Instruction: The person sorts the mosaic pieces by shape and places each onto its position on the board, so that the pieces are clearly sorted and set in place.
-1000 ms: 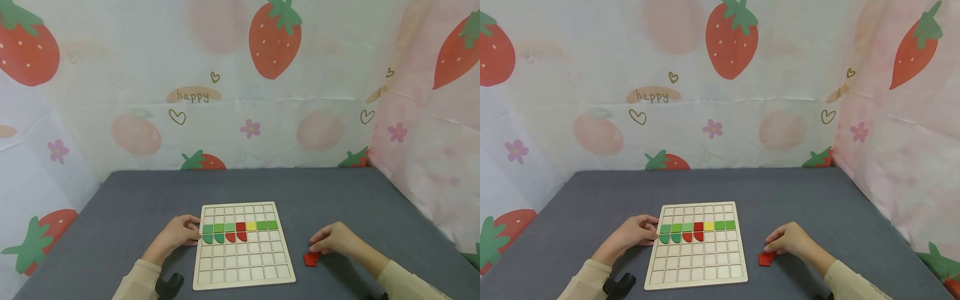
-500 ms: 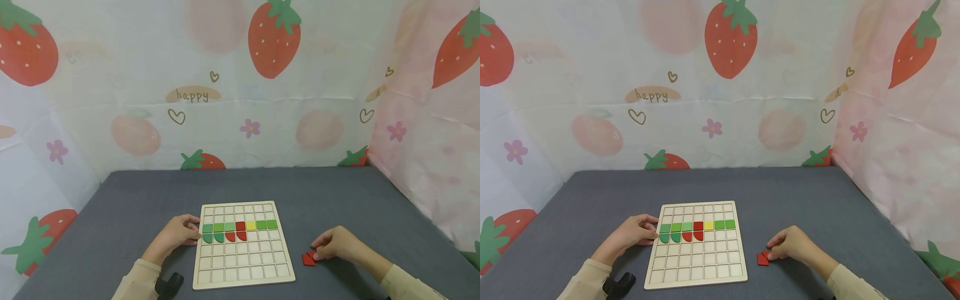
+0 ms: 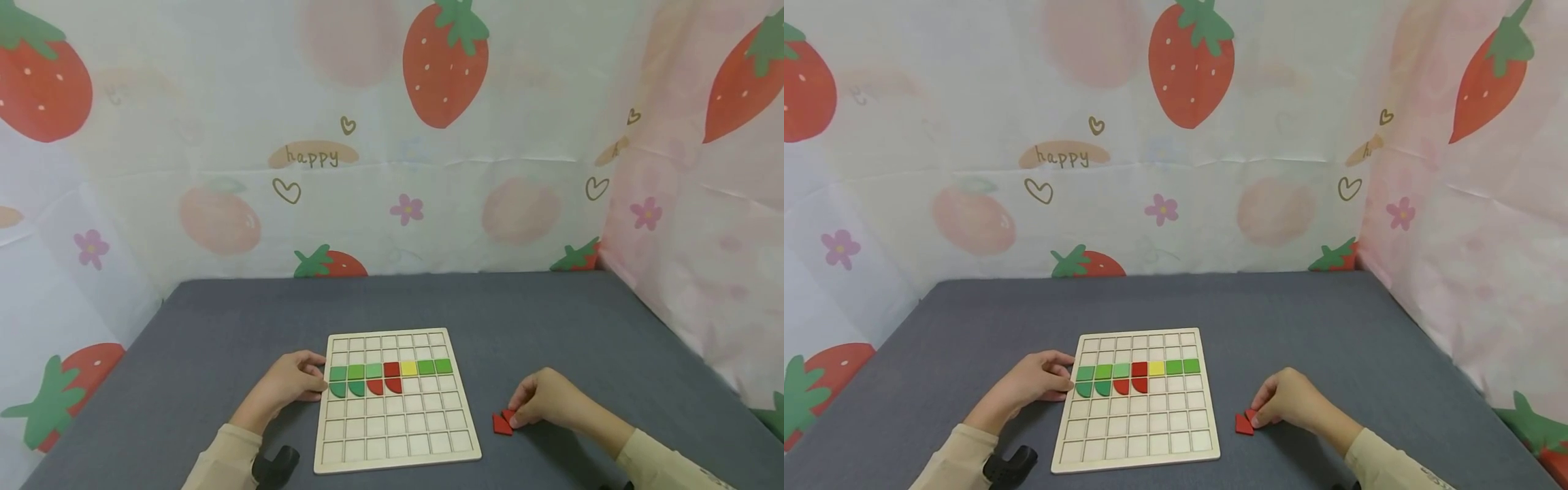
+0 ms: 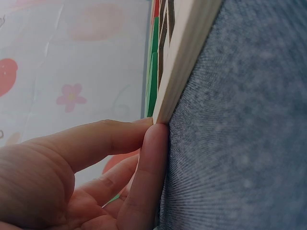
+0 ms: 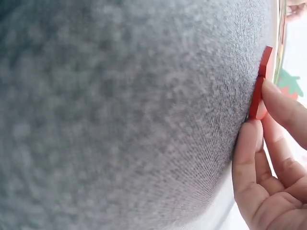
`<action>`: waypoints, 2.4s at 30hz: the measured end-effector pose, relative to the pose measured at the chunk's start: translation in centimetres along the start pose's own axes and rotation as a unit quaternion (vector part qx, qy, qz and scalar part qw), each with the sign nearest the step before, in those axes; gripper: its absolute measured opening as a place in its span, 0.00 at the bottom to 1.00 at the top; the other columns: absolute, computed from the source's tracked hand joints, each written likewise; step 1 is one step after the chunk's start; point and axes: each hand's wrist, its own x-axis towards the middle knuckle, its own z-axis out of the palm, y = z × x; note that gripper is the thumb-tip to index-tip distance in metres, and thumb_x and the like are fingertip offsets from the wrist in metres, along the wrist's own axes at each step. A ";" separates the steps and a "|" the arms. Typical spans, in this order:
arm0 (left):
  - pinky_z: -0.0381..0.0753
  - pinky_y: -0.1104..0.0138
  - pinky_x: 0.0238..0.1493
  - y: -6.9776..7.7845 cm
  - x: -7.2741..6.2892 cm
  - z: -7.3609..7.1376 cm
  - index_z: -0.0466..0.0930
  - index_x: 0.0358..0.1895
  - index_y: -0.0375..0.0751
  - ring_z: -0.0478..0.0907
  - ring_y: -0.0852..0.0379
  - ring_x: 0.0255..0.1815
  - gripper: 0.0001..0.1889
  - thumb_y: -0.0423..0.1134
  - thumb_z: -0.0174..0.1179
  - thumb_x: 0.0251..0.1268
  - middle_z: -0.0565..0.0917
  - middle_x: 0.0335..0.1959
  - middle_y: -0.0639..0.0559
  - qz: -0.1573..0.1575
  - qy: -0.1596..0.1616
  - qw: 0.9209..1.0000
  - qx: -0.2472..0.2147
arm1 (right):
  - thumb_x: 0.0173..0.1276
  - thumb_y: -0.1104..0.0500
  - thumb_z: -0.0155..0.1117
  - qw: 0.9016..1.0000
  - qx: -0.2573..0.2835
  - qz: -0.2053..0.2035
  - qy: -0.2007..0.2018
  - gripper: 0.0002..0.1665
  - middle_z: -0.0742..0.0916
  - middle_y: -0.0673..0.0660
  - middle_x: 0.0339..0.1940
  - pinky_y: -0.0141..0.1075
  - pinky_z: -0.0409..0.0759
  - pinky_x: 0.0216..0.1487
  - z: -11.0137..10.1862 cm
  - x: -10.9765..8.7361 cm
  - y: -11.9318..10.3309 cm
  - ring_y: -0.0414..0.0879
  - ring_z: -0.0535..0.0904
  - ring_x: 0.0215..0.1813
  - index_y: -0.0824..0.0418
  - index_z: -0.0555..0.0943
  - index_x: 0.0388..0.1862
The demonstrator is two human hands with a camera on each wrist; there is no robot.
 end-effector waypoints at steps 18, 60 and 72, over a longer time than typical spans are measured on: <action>0.87 0.63 0.32 0.0 -0.1 -0.1 0.73 0.59 0.25 0.80 0.56 0.28 0.26 0.23 0.67 0.55 0.79 0.33 0.44 0.005 -0.002 1.000 -0.007 | 0.62 0.66 0.67 0.994 0.088 0.002 -0.065 0.16 0.90 0.54 0.35 0.39 0.87 0.38 -0.7 0.5 -0.9 0.40 0.85 0.36 0.74 0.84 0.48; 0.87 0.63 0.31 0.0 -0.1 0.0 0.74 0.59 0.25 0.79 0.56 0.28 0.26 0.23 0.66 0.54 0.78 0.34 0.43 0.001 0.005 1.000 -0.007 | 0.64 0.63 0.68 0.991 0.119 -0.020 -0.060 0.12 0.90 0.54 0.37 0.37 0.87 0.40 4.0 5.2 -6.6 0.42 0.85 0.35 0.68 0.86 0.44; 0.87 0.64 0.31 0.1 -0.2 0.1 0.75 0.59 0.26 0.80 0.56 0.28 0.25 0.22 0.65 0.54 0.78 0.33 0.43 -0.003 0.010 1.000 -0.009 | 0.57 0.65 0.75 0.990 0.142 -0.002 -0.021 0.11 0.89 0.59 0.39 0.39 0.89 0.38 5.2 6.7 -7.9 0.45 0.88 0.33 0.69 0.88 0.39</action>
